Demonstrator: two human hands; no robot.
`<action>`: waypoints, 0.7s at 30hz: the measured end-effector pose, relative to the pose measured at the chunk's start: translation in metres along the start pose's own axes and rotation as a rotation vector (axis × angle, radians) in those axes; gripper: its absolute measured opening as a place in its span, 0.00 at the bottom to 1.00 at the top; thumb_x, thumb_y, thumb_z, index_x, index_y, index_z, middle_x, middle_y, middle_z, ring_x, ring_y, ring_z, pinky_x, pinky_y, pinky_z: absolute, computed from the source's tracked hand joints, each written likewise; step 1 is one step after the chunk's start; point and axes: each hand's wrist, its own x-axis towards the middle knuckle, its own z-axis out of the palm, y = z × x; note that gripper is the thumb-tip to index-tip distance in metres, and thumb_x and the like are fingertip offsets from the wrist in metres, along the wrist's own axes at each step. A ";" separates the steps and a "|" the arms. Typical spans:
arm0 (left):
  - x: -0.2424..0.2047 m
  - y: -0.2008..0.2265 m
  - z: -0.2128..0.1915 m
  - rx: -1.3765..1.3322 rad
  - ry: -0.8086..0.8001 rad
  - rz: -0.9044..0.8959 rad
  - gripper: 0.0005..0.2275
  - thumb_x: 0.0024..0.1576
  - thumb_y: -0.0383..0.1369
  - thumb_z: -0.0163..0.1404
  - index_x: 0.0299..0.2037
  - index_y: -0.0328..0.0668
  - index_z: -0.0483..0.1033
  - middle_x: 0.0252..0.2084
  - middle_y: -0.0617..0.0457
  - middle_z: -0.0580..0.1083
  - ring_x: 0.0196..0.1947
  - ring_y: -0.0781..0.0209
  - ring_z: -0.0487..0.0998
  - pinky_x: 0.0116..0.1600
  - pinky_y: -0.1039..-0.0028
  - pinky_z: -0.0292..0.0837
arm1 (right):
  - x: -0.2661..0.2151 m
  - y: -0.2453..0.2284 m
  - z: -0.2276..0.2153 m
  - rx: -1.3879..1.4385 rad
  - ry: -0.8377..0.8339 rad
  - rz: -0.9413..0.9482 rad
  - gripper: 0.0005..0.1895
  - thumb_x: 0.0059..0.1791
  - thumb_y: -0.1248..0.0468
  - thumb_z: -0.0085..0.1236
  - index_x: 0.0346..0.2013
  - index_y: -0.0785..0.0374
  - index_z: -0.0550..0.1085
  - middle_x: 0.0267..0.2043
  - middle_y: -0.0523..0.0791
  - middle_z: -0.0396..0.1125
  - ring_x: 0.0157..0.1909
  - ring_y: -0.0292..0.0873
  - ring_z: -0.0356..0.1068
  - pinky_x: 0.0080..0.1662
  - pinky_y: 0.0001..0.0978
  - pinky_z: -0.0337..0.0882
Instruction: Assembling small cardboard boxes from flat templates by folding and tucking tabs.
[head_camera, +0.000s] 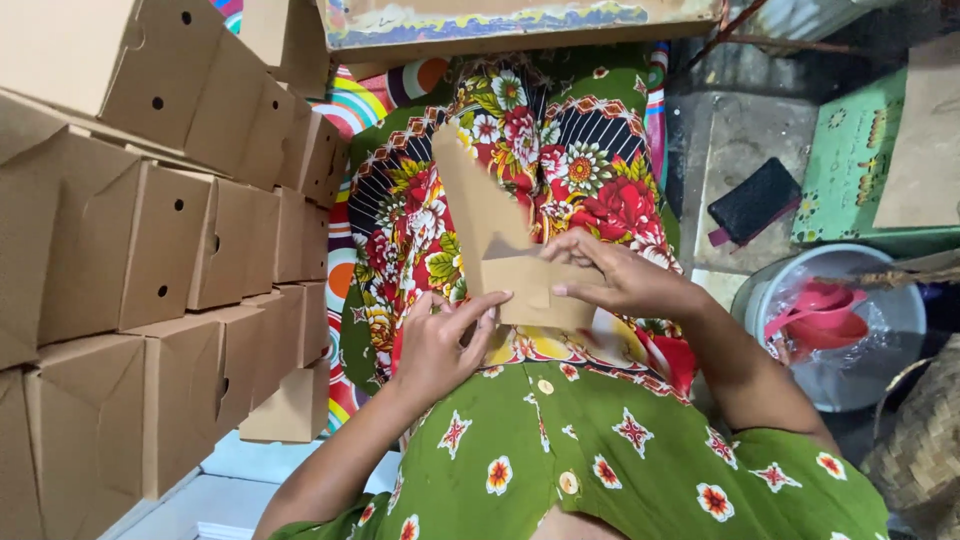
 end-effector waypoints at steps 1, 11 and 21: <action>0.000 -0.002 0.002 0.004 -0.007 0.004 0.13 0.58 0.32 0.47 0.50 0.56 0.79 0.08 0.52 0.70 0.16 0.56 0.79 0.44 0.71 0.69 | 0.003 0.011 0.002 0.007 0.006 -0.002 0.23 0.51 0.57 0.56 0.58 0.60 0.64 0.50 0.60 0.70 0.60 0.64 0.69 0.59 0.61 0.67; 0.003 -0.009 0.014 -0.021 -0.082 -0.039 0.11 0.58 0.33 0.46 0.47 0.57 0.79 0.07 0.51 0.69 0.17 0.52 0.79 0.46 0.71 0.69 | 0.019 -0.008 0.003 -0.143 0.089 -0.159 0.28 0.49 0.45 0.57 0.59 0.53 0.67 0.54 0.54 0.71 0.57 0.61 0.69 0.58 0.56 0.66; 0.002 -0.007 0.019 -0.029 -0.133 -0.023 0.12 0.58 0.35 0.47 0.50 0.61 0.79 0.08 0.47 0.69 0.19 0.50 0.79 0.47 0.70 0.69 | 0.054 0.015 0.013 -0.042 0.022 -0.178 0.19 0.49 0.59 0.60 0.51 0.66 0.75 0.36 0.53 0.75 0.36 0.54 0.76 0.41 0.46 0.73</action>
